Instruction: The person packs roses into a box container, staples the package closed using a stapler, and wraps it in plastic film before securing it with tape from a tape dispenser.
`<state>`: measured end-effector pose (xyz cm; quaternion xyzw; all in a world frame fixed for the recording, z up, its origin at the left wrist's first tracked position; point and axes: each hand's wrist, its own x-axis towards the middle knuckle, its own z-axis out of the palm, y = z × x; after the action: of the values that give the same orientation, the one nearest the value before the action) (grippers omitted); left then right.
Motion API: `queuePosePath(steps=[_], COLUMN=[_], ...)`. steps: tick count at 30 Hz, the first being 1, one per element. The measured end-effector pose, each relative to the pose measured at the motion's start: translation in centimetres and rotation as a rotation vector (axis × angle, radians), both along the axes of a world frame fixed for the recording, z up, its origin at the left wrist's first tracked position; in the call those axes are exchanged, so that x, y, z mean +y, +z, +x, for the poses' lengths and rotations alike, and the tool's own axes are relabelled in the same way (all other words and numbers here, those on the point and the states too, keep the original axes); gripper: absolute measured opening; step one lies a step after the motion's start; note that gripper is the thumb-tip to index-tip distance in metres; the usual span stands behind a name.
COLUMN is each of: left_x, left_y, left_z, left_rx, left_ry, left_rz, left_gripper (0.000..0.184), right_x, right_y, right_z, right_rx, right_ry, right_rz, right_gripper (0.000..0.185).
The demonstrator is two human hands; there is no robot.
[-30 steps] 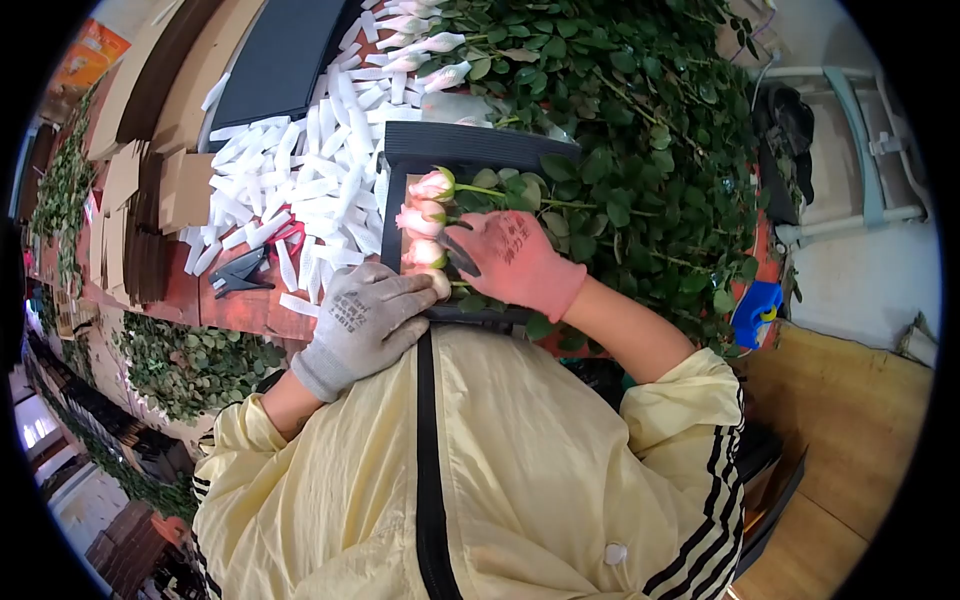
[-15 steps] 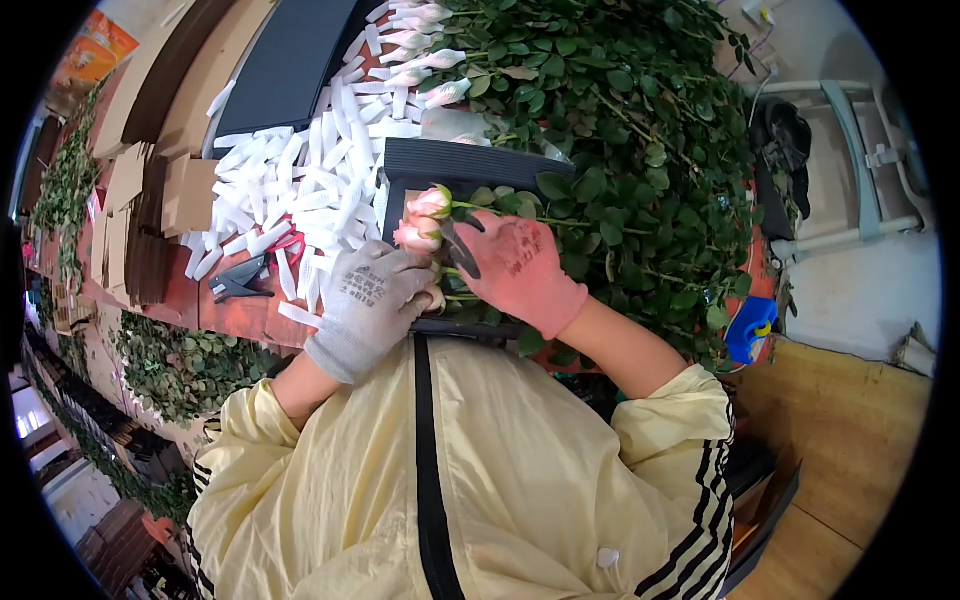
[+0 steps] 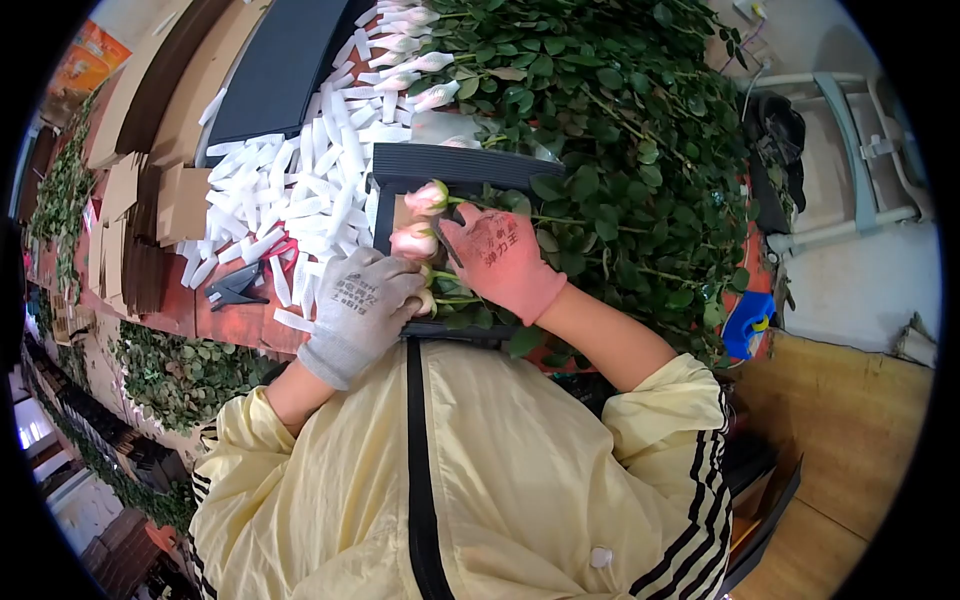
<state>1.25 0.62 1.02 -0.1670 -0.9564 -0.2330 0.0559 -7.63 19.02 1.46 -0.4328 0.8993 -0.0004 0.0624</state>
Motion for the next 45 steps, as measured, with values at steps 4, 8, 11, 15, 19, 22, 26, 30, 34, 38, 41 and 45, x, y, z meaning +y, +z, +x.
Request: queuePosePath(steps=[4, 8, 11, 15, 19, 22, 26, 30, 34, 38, 41, 45], left_x=[0.1, 0.5, -0.1, -0.2, -0.2, -0.2, -0.1, 0.1, -0.8, -0.8, -1.0, -0.9], left_y=[0.5, 1.7, 1.0, 1.4, 1.2, 1.2, 1.5, 2.9, 2.2, 2.4, 2.0, 2.2], left_z=[-0.2, -1.1, -1.5, -1.1, -1.1, -1.1, -1.3, -2.0, -3.0, -3.2, -3.0, -3.2], left_rx=[-0.022, 0.085, 0.019, -0.011, 0.013, -0.011, 0.011, -0.017, -0.096, -0.12, -0.111, -0.148], left_ry=[-0.008, -0.005, -0.096, -0.086, -0.076, -0.071, -0.09, -0.104, -0.207, -0.199, -0.198, -0.206], left_rz=[-0.05, -0.153, -0.159, -0.172, -0.195, -0.173, -0.156, -0.21, -0.232, -0.217, -0.234, -0.244], left_gripper=[0.031, 0.043, 0.048, 0.05, 0.049, 0.049, 0.046, 0.062, 0.071, 0.07, 0.071, 0.071], right_x=[0.8, 0.7, 0.6, 0.2, -0.6, -0.8, -0.6, -0.8, -0.2, -0.4, -1.6, -3.9], right_y=[-1.3, -0.4, 0.8, 0.6, 0.6, 0.8, -0.2, -1.1, 0.2, 4.6, 7.3, 5.2], right_z=[0.4, 0.2, -0.3, -0.8, -1.7, -2.0, -0.9, -1.4, -2.2, -6.8, -14.5, -25.4], right_rx=[0.104, 0.04, -0.091, 0.341, 0.082, 0.052, 0.163, 0.116, -0.021, -0.117, 0.061, 0.224], right_ry=[0.1, 0.065, -0.025, -0.131, -0.104, -0.129, -0.07, -0.064, -0.012, -0.053, -0.189, -0.268], right_rz=[-0.153, -0.169, -0.09, -0.324, 0.142, 0.027, -0.01, -0.023, 0.025, -0.295, -0.44, -0.345], right_gripper=[0.036, 0.029, 0.031, 0.036, 0.039, 0.039, 0.034, 0.028, 0.037, 0.038, 0.026, 0.024])
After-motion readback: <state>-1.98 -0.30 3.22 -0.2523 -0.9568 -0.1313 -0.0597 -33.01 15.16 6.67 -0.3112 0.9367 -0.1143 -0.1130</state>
